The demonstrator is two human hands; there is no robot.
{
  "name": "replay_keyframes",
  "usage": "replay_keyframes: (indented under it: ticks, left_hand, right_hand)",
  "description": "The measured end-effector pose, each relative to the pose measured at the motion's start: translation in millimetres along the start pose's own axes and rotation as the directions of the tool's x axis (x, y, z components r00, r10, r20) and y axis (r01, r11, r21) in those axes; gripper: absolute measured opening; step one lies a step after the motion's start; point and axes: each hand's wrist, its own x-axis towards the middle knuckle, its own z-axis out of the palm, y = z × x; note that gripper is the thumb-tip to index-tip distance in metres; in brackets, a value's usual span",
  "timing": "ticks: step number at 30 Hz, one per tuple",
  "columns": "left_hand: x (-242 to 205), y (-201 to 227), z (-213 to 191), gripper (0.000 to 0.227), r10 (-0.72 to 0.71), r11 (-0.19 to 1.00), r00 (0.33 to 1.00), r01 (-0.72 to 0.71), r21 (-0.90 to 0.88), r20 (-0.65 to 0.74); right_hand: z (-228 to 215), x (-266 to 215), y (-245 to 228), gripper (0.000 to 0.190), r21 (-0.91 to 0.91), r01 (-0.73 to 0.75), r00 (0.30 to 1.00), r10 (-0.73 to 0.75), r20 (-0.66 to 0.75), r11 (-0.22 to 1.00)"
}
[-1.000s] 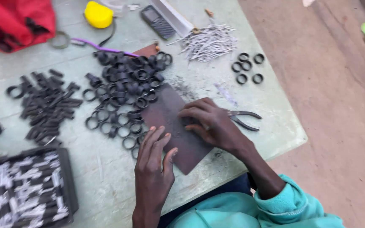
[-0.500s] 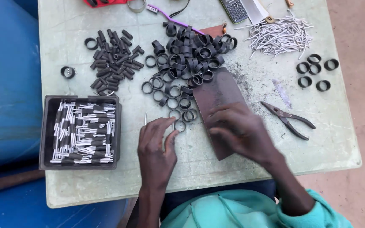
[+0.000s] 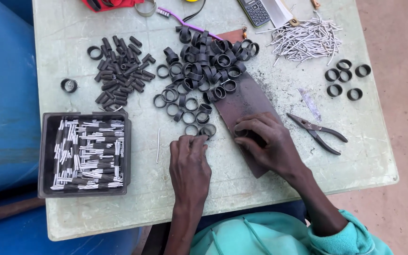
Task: Sorting and placing black plastic rings into a red fabric bag on a workbench.
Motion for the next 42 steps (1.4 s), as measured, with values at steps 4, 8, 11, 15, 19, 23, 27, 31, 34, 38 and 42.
replay_keyframes:
  ticks: [4, 8, 11, 15, 19, 23, 27, 31, 34, 38, 42]
  left_hand:
    - [-2.4, -9.2, 2.1, 0.012, 0.007, 1.0, 0.999, -0.006, 0.027, -0.041]
    - [-3.7, -14.6, -6.2, 0.013, 0.025, 0.998, 0.997, -0.029, -0.054, -0.075]
    - [-6.5, -18.0, -17.4, 0.011, 0.024, 0.987, 0.995, -0.039, -0.158, -0.099]
    - [-12.9, -13.0, -31.4, 0.013, -0.04, 0.94, 0.997, 0.015, -0.342, -0.064]
    - [-13.2, -8.8, -29.3, 0.013, -0.02, 0.929, 0.998, -0.003, -0.37, -0.059]
    - [-12.9, -14.7, -31.5, 0.01, -0.104, 0.878, 0.994, 0.077, -0.472, -0.033]
    - [-13.8, -14.1, -42.3, 0.007, -0.189, 0.8, 0.982, 0.137, -0.584, -0.028]
    - [-14.7, -11.1, -40.9, 0.008, -0.193, 0.801, 0.98, 0.136, -0.583, -0.037]
    - [-17.5, -6.9, -39.7, 0.009, -0.212, 0.723, 0.977, 0.171, -0.669, 0.021]
    - [-14.9, -1.3, -34.2, 0.013, -0.137, 0.588, 0.975, 0.222, -0.778, 0.174]
    - [-13.2, -2.5, -22.2, 0.011, -0.053, 0.441, 0.977, 0.208, -0.873, 0.206]
  right_hand:
    - [16.7, -10.2, -17.9, 0.021, -0.004, 0.025, 0.998, -0.025, 0.06, 1.0]
    - [33.0, -12.8, -25.7, 0.02, -0.055, 0.059, 0.982, -0.048, 0.185, 0.997]
    - [30.8, -13.3, -24.8, 0.023, -0.028, 0.033, 0.98, -0.027, 0.197, 0.999]
    - [18.6, -10.1, -24.5, 0.028, -0.029, 0.133, 0.984, -0.128, 0.125, 0.991]
    - [10.9, -3.1, -35.6, 0.028, 0.03, 0.114, 0.984, -0.117, 0.134, 0.993]
    - [13.2, -8.4, -32.9, 0.023, -0.019, 0.146, 0.98, -0.142, 0.14, 0.989]
    - [35.3, -27.1, -33.9, 0.03, -0.178, -0.008, 0.949, 0.064, 0.31, 0.984]
    - [38.5, -26.3, -32.4, 0.021, -0.141, 0.018, 0.973, 0.015, 0.231, 0.99]
    - [27.8, -17.9, -42.9, 0.012, 0.043, -0.085, 0.993, 0.081, 0.081, 0.995]
    - [20.7, -13.4, -41.1, 0.013, 0.259, 0.096, 0.995, -0.089, -0.039, 0.961]
    - [10.1, -8.2, -49.3, 0.019, 0.321, 0.061, 0.998, -0.066, 0.006, 0.945]
